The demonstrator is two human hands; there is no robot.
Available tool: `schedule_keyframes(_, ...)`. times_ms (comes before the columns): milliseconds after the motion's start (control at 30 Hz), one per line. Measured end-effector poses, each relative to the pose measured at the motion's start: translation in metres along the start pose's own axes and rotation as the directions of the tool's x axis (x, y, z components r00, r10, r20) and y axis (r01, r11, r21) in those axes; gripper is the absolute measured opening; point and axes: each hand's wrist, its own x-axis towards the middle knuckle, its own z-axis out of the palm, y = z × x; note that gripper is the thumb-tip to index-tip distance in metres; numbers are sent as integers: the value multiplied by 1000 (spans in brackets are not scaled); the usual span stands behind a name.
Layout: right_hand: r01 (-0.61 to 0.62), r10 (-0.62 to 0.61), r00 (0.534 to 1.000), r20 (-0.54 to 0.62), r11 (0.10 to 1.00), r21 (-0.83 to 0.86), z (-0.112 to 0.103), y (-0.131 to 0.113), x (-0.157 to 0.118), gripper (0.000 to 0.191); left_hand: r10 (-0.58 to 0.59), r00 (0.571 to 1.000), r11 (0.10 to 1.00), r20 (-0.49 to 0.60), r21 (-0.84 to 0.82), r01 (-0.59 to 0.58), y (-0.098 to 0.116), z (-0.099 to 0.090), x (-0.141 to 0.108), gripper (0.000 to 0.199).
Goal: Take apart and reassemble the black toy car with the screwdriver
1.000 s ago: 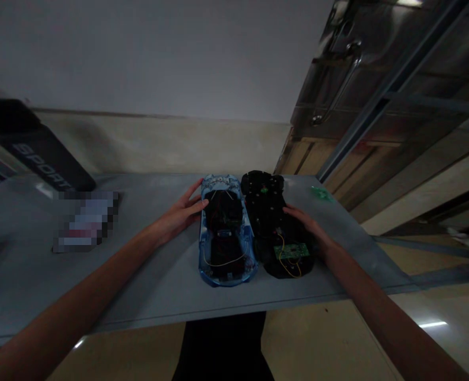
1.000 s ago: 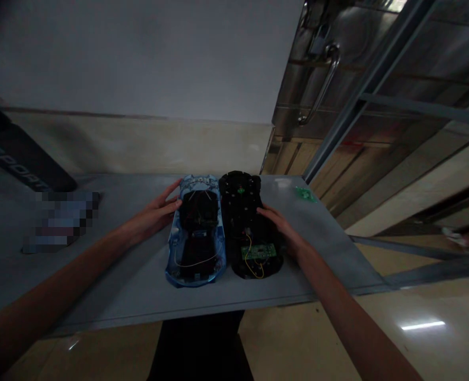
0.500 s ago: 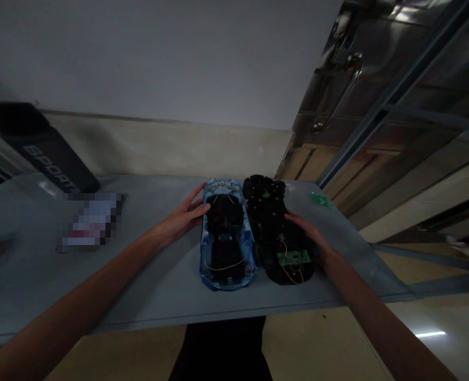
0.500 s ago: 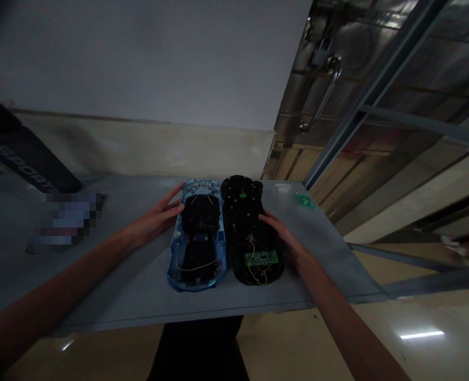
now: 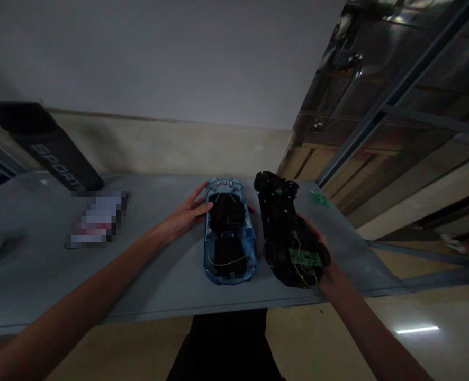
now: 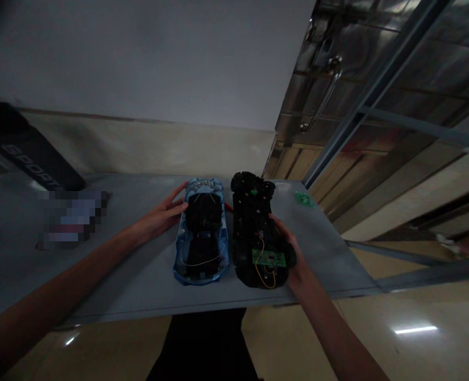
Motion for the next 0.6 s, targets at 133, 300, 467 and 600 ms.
schedule_keyframes(133,-28,36,994,-100,996,80,13,-5,-9,25,-16,1000,1000,20,-18,17,-2,-1,2,105)
schedule_keyframes(300,-224,189,960,206,961,163,26,-18,-19,51,-22,999,999,27,-27,23,0,-1,2,106)
schedule_keyframes(467,-267,221,949,223,943,200,28,-23,-20,68,-21,999,1000,31,-2,21,4,1,-1,105)
schedule_keyframes(600,-224,168,956,242,948,227,29,-16,-21,79,-4,998,1000,56,11,4,3,0,-1,103)
